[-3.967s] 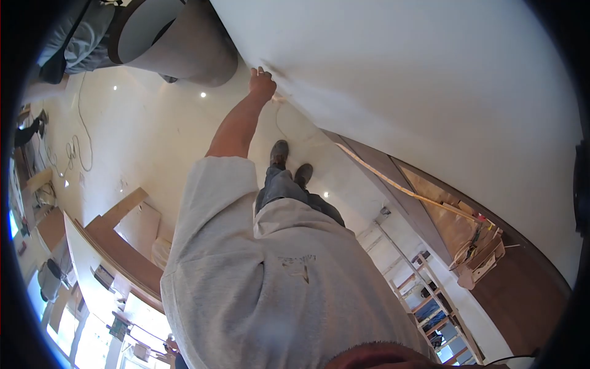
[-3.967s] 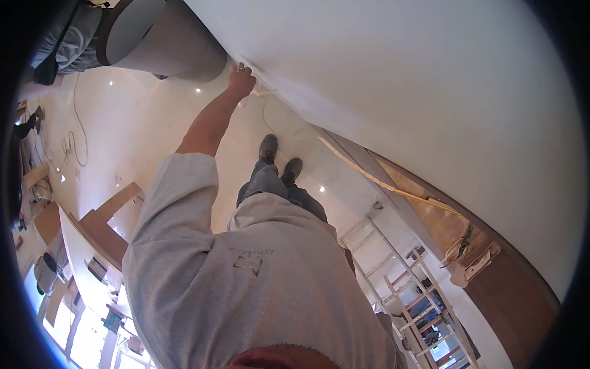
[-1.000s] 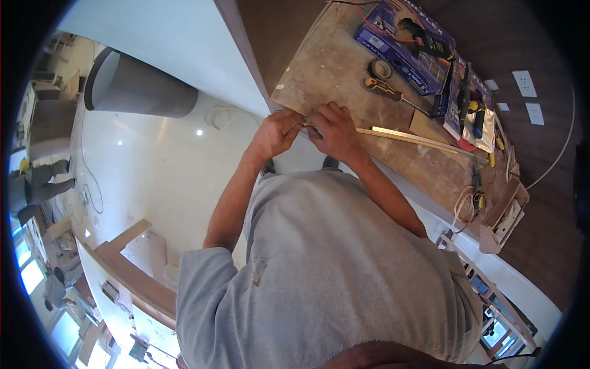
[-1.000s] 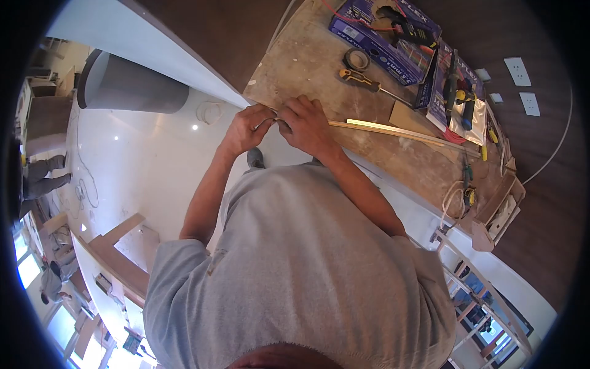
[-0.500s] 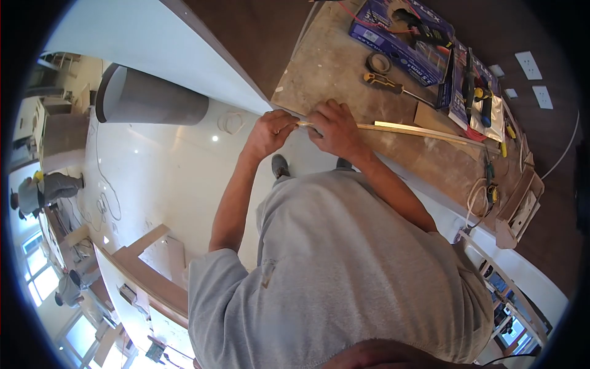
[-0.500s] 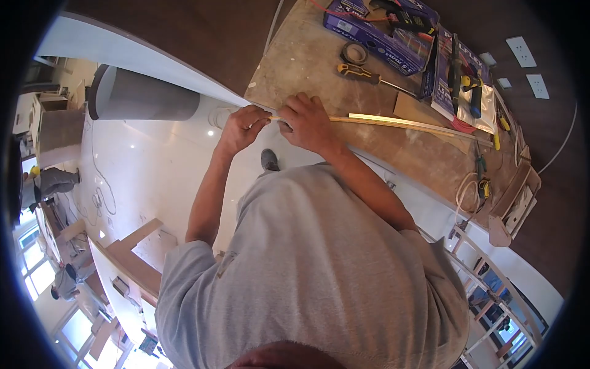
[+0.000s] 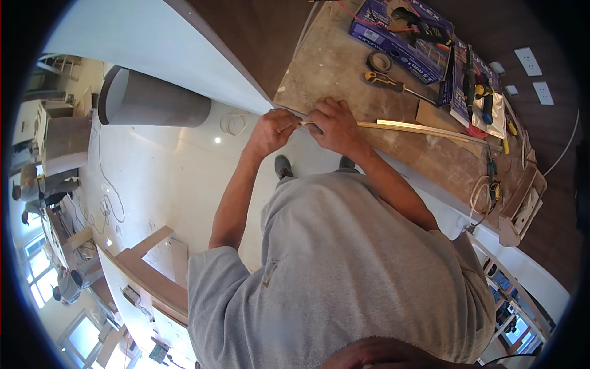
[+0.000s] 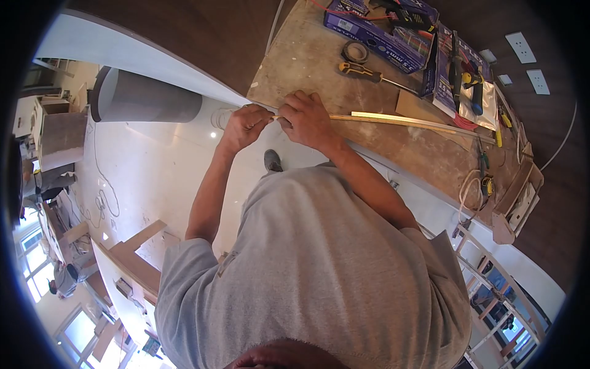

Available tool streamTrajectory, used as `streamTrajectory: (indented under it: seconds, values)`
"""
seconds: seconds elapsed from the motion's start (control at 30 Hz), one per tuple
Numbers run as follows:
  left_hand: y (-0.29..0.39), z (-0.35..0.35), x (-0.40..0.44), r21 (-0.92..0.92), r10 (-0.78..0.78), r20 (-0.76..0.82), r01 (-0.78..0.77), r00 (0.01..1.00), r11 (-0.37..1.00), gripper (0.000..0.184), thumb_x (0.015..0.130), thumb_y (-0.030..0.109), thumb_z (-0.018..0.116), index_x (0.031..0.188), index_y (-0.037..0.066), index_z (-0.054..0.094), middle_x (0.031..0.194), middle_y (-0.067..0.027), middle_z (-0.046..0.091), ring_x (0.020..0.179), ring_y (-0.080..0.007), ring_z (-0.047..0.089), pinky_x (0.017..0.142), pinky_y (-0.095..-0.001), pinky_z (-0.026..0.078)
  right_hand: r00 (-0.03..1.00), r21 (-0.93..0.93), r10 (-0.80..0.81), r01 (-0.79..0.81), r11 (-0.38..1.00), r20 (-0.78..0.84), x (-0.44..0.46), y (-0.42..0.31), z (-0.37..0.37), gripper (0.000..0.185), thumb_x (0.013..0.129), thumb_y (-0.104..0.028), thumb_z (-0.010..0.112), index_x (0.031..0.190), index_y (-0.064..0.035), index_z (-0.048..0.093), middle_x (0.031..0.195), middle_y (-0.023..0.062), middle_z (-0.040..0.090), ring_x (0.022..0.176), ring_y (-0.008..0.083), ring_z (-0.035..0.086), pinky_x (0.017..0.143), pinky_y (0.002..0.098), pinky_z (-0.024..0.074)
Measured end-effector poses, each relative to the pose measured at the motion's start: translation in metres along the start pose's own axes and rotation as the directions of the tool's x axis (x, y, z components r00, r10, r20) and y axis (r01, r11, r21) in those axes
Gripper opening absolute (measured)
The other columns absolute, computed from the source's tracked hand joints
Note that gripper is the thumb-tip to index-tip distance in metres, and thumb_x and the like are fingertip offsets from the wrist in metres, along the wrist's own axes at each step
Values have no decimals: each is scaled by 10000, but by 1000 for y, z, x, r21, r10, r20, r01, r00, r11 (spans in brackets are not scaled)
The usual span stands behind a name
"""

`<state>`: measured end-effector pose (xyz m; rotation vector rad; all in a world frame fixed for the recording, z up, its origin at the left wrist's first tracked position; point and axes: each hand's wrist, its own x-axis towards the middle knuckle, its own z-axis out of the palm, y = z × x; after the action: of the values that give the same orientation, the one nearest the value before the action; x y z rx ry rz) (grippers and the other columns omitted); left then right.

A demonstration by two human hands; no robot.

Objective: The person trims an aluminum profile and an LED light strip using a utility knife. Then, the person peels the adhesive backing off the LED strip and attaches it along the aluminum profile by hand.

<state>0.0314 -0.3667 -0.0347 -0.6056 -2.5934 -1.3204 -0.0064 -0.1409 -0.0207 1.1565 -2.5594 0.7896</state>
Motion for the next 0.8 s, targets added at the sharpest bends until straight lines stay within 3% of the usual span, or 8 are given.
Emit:
streamTrajectory:
  seconds: [0.33, 0.6, 0.8]
  values:
    - [0, 1, 1, 48, 16, -2, -16, 1000, 999, 129, 821, 9, 773, 943, 50, 777, 936, -118, 739, 873, -352, 697, 782, -428, 580, 1000, -14, 18, -18, 1000, 19, 2, -2, 1, 123, 770, -172, 785, 860, -128, 713, 991, 28, 635, 1008, 221, 591, 844, 424, 419]
    - [-13, -6, -13, 54, -16, 35, 14, 999, 998, 206, 856, 33, 749, 1060, 60, 765, 937, -121, 718, 873, -363, 676, 815, -443, 526, 999, -40, 0, 1, 999, 36, 3, -2, 5, 150, 798, -220, 803, 901, -144, 725, 1028, 5, 624, 1026, 211, 578, 844, 433, 410]
    - [-13, -10, -18, 52, -55, 19, 54, 998, 997, 209, 850, 28, 751, 1058, 48, 763, 954, -130, 707, 873, -369, 669, 786, -453, 527, 999, 10, -16, 16, 1000, 40, 8, -8, 3, 122, 833, -211, 795, 918, -141, 745, 1027, -4, 643, 1030, 203, 581, 842, 429, 411]
